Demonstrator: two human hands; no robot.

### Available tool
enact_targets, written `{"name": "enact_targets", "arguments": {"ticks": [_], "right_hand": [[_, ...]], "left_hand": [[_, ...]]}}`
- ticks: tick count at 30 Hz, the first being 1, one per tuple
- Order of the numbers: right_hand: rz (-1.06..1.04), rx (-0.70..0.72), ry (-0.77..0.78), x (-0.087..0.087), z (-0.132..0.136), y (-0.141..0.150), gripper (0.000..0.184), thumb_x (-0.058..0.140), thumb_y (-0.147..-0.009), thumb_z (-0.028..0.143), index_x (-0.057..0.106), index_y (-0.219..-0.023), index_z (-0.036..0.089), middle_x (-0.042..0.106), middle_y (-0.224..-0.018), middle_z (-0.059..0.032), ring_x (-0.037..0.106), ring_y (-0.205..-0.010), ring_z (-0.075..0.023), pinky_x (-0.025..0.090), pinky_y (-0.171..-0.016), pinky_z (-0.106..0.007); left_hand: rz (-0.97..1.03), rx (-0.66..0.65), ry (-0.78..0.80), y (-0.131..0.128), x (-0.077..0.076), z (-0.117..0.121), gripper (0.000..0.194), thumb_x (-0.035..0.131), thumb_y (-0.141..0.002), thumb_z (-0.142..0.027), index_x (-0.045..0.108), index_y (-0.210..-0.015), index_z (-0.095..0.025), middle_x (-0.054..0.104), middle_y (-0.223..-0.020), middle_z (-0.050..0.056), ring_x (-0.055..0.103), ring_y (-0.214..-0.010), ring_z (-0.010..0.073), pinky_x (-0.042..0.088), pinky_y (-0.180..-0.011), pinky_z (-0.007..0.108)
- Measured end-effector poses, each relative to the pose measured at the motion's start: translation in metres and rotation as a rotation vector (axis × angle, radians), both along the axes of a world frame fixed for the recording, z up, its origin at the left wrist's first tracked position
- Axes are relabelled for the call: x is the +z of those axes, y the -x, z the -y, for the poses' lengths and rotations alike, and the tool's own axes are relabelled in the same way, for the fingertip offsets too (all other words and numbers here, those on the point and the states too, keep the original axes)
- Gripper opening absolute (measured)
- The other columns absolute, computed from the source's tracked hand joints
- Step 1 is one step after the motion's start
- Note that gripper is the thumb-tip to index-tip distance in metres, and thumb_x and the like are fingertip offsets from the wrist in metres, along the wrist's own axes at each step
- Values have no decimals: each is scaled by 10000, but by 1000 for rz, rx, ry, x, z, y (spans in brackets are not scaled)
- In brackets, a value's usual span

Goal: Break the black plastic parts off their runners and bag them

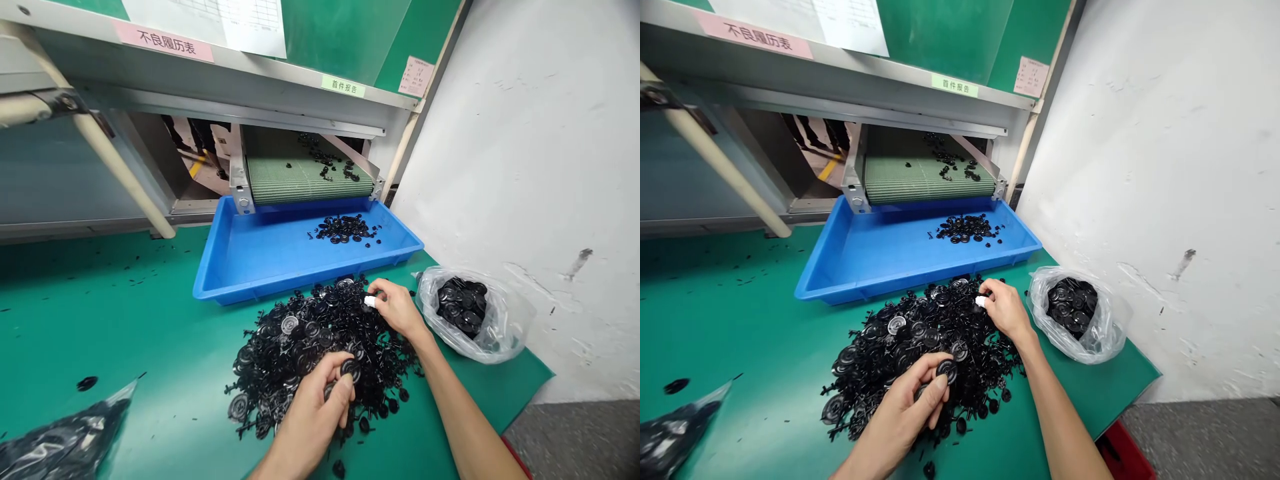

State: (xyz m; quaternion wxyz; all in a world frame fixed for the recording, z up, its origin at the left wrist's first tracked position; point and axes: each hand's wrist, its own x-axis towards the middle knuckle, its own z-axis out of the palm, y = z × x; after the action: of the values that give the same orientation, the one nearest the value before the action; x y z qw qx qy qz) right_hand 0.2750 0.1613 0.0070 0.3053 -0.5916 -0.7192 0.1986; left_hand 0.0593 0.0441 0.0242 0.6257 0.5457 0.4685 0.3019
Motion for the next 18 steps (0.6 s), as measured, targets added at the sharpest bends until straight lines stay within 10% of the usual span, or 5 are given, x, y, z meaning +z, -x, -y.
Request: {"name": "enact_targets", "arguments": {"ticks": [11, 18], "right_hand": [[-718, -90, 179, 6, 56, 10, 309, 638, -730, 263, 676, -1023, 173, 653, -805, -16, 663, -648, -153, 551, -622, -285], [-810, -102, 342, 21, 103, 33, 290, 651, -803, 326, 679, -1040, 163, 648, -883, -45, 675, -630, -138, 550, -617, -262]], "left_hand": [[553, 146, 409, -4, 3, -2, 260, 579, -866, -440, 557, -992, -214, 547, -698, -35, 403, -460, 51, 234, -420, 191], [407, 147, 346, -11, -5, 1, 271, 514, -902, -453, 510, -811, -198, 531, -641, -49, 339, -409, 40, 223, -394, 189]]}}
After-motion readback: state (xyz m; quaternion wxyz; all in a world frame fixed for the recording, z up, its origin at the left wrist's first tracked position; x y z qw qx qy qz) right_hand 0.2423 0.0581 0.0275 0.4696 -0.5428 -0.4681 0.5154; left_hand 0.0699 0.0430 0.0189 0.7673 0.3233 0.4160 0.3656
